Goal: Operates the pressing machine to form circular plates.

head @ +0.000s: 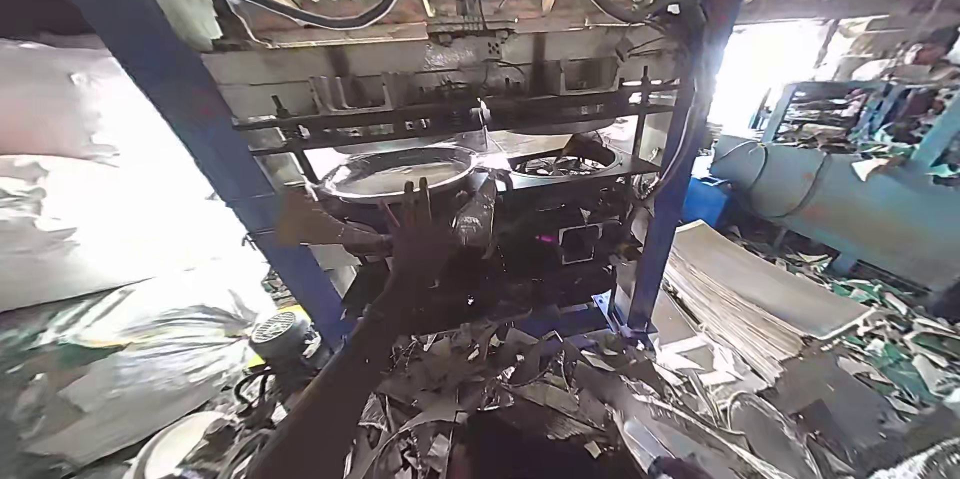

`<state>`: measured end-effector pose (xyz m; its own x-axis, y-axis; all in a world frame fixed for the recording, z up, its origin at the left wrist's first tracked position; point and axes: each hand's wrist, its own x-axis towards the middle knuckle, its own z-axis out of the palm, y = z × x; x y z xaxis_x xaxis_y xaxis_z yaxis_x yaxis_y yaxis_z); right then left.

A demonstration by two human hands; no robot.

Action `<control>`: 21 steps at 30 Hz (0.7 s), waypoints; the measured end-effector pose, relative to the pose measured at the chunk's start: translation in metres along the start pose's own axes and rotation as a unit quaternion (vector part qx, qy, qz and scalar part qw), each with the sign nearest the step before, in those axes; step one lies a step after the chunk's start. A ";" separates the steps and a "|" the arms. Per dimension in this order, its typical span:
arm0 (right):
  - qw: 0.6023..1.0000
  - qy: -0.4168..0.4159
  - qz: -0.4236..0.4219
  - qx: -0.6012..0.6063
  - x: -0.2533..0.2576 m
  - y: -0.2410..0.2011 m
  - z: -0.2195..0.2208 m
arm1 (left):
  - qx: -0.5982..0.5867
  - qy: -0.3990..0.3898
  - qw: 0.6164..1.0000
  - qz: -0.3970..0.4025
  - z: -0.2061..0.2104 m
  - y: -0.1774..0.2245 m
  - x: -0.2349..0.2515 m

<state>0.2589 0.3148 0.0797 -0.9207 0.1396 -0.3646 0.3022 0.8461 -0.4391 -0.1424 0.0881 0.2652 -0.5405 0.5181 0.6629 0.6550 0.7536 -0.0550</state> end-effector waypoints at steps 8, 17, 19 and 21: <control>0.868 0.442 0.119 0.193 -0.023 -0.028 -0.068 | -0.054 -0.021 0.998 -0.010 -0.040 0.006 0.014; 0.784 0.598 0.054 0.156 -0.012 0.009 -0.093 | -0.312 -0.207 0.916 0.145 -0.008 0.080 -0.289; 0.836 0.533 0.031 0.124 0.014 -0.018 -0.070 | -0.315 -0.226 0.917 0.092 0.006 0.075 -0.349; 0.888 0.448 -0.042 0.094 0.044 -0.051 -0.025 | -0.319 -0.203 0.926 0.005 0.008 0.074 -0.388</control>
<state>0.1971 0.2910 0.1070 -0.7435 0.5043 0.4391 0.1805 0.7837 -0.5943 0.1111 -0.0538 -0.0018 -0.6020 0.7309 0.3214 0.7693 0.4231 0.4788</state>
